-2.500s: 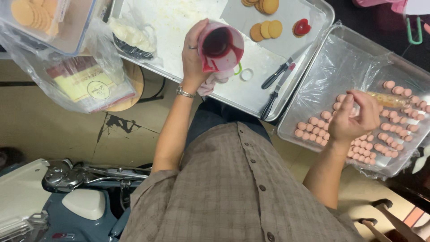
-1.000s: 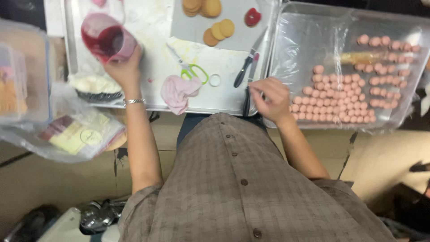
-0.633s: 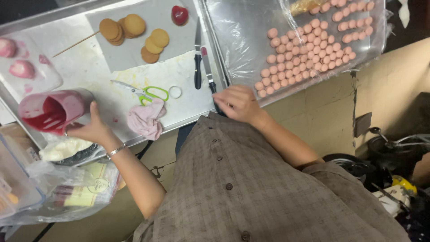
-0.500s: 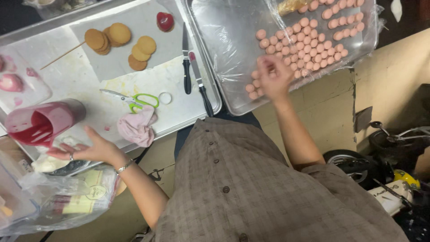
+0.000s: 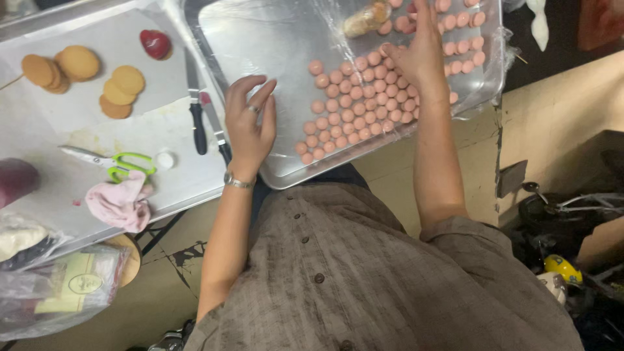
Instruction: The person carries a measuring cup of red liquid across the kitchen, then holds a small jar of glaze and uses a thin brush to apply glaze onto rows of pink dough balls arranged on a plastic-wrapped tray, dipping the brush back into the jar between pieces. The person then carries the tray and slides it into an oven.
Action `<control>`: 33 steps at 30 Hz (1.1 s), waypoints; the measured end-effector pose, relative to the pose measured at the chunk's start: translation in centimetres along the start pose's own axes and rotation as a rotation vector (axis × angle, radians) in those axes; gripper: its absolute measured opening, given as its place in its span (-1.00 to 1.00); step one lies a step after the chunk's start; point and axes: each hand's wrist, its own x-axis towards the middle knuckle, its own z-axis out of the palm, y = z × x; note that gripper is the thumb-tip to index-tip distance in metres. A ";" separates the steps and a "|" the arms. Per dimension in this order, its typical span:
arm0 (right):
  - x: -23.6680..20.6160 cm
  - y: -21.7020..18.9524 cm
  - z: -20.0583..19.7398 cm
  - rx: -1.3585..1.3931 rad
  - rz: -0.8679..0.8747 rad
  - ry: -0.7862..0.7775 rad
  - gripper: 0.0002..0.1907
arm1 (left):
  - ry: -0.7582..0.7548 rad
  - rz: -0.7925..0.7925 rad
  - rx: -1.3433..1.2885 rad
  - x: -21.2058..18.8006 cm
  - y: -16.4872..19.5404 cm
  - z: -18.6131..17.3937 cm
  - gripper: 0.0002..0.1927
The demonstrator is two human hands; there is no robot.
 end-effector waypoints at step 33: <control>-0.8 -9.1 9.5 0.373 -0.569 -0.398 -0.85 | 0.205 -0.235 -0.091 -6.9 6.0 -0.5 -0.39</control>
